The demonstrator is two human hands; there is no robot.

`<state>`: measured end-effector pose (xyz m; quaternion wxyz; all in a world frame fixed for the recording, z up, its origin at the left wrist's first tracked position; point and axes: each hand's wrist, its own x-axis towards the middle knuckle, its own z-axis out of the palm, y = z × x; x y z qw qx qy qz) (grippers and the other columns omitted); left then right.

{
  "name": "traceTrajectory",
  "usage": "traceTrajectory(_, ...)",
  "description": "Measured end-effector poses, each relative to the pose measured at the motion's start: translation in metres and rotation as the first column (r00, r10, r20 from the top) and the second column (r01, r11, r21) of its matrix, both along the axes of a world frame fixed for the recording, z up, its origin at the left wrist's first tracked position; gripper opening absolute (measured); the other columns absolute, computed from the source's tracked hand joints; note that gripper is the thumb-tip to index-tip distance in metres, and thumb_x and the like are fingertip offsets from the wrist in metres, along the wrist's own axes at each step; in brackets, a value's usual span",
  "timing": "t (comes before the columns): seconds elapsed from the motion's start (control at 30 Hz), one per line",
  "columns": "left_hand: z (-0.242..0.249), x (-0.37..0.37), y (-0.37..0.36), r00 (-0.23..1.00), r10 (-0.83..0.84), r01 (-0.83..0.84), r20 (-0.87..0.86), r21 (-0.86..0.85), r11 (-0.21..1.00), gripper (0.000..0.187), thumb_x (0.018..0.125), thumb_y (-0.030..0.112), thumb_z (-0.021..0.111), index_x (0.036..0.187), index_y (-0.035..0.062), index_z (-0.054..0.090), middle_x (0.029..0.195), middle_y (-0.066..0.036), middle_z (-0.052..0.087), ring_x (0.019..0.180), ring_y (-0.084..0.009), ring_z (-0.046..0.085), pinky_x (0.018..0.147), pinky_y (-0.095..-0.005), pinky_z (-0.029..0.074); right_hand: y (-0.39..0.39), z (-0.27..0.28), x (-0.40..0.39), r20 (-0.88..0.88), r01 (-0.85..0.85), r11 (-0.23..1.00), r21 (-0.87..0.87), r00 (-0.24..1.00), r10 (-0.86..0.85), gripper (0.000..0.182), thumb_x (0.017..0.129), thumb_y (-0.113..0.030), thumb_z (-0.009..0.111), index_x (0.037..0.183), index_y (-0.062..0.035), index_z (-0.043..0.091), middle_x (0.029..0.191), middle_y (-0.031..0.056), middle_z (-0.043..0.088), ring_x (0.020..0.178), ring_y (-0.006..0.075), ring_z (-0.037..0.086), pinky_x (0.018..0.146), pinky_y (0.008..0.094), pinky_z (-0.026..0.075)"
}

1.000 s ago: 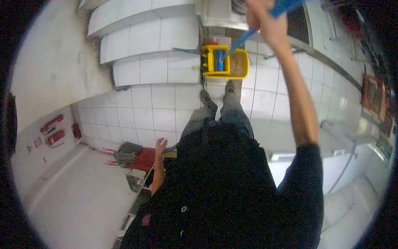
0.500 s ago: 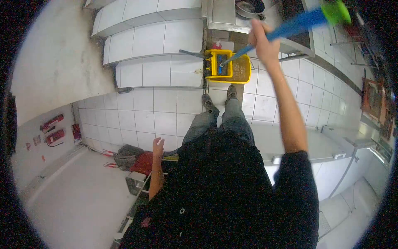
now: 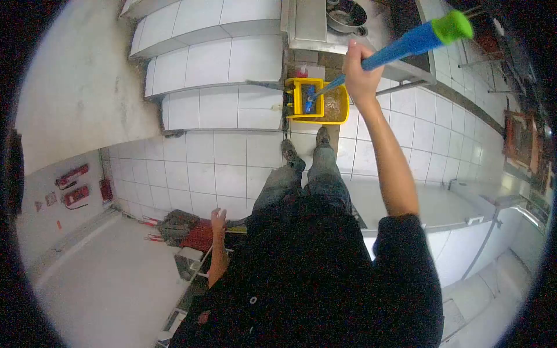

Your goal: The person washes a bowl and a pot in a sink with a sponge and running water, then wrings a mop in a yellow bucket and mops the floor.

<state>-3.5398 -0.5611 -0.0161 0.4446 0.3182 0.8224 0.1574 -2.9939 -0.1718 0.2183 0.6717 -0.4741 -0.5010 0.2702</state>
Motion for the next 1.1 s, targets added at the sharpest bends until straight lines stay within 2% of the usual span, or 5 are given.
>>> traceTrajectory(0.17,-0.004,0.005,0.002,0.996,-0.068,0.057,-0.060,-0.168,0.984,0.049,0.080,0.030,0.066,0.115,-0.0013,0.053,0.114,-0.020,0.054,0.108,-0.0314,0.050,0.091,-0.0414,0.039,-0.016,0.145,-0.014,-0.112,-0.140,0.987,-0.082,0.985,0.130,0.032,0.096,-0.023,0.047,0.065,-0.0131,0.050,0.052,-0.0072,0.036,0.044,0.0050,0.033,0.042,0.0224,0.024)
traceTrajectory(0.27,0.063,0.047,0.040,0.977,0.188,-0.165,0.099,-0.198,0.966,0.052,0.079,0.032,0.066,0.115,-0.0023,0.052,0.113,-0.023,0.054,0.109,-0.0331,0.049,0.092,-0.0416,0.039,-0.011,-0.003,-0.012,0.085,0.001,0.998,0.069,0.996,-0.007,0.027,0.096,-0.020,0.046,0.071,-0.0084,0.050,0.056,-0.0047,0.041,0.048,0.0039,0.035,0.044,0.0220,0.025)
traceTrajectory(0.4,0.010,0.015,0.029,0.923,-0.365,0.352,-0.124,-0.115,0.929,0.053,0.080,0.030,0.065,0.118,-0.0039,0.050,0.110,-0.023,0.054,0.109,-0.0343,0.049,0.093,-0.0426,0.038,0.007,0.105,-0.026,0.133,-0.089,0.994,-0.065,0.986,0.097,0.031,0.091,-0.018,0.055,0.062,-0.0064,0.047,0.056,-0.0074,0.046,0.048,0.0020,0.040,0.043,0.0204,0.030)
traceTrajectory(1.0,0.004,-0.018,0.073,0.905,-0.351,0.342,-0.240,-0.080,0.936,0.055,0.076,0.028,0.070,0.116,-0.0044,0.051,0.121,-0.023,0.046,0.114,-0.0365,0.043,0.098,-0.0429,0.035,-0.006,0.126,-0.008,0.082,0.009,0.986,-0.165,0.997,0.005,0.041,0.087,-0.017,0.061,0.053,-0.0083,0.042,0.051,-0.0081,0.035,0.050,0.0008,0.033,0.044,0.0207,0.026)
traceTrajectory(1.1,0.047,-0.003,0.095,0.957,-0.220,0.220,-0.189,-0.019,0.975,0.057,0.076,0.029,0.071,0.117,-0.0040,0.050,0.124,-0.023,0.044,0.116,-0.0362,0.041,0.097,-0.0414,0.037,0.009,0.012,0.002,0.098,0.121,0.993,-0.016,0.988,-0.119,0.040,0.086,-0.017,0.063,0.053,-0.0080,0.042,0.052,-0.0090,0.037,0.049,0.0009,0.033,0.044,0.0220,0.026)
